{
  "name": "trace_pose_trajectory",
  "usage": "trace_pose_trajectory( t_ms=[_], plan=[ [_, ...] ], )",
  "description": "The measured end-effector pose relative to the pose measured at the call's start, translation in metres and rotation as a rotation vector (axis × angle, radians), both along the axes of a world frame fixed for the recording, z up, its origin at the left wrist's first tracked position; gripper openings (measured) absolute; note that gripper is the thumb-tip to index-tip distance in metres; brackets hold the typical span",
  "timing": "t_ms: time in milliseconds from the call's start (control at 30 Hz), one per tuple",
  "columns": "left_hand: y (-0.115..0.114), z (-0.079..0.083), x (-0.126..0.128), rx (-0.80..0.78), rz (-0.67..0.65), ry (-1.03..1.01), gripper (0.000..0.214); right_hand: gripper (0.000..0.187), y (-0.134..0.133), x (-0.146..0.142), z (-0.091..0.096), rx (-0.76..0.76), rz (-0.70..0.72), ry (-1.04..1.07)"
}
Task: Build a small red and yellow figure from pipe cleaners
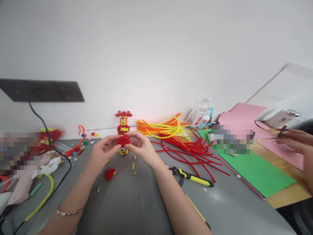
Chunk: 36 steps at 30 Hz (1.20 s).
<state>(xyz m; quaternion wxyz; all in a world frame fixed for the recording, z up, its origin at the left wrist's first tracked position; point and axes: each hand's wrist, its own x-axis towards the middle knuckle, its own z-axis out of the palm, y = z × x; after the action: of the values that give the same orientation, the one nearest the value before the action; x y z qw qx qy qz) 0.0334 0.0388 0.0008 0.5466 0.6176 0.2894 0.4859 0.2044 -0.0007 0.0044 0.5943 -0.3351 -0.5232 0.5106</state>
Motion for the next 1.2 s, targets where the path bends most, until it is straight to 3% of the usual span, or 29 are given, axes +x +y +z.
trace_pose_trajectory(
  t_ms=[533,1200],
  plan=[
    [-0.0014,0.0008,0.0028,-0.138,0.024,-0.029,0.033,0.029,0.0002,-0.0049,-0.0008,-0.022,-0.055,0.015],
    [-0.0015,0.0011,0.0035,-0.137,0.053,-0.041,0.028,0.026,0.0009,-0.0074,-0.003,-0.051,-0.097,0.033]
  ],
)
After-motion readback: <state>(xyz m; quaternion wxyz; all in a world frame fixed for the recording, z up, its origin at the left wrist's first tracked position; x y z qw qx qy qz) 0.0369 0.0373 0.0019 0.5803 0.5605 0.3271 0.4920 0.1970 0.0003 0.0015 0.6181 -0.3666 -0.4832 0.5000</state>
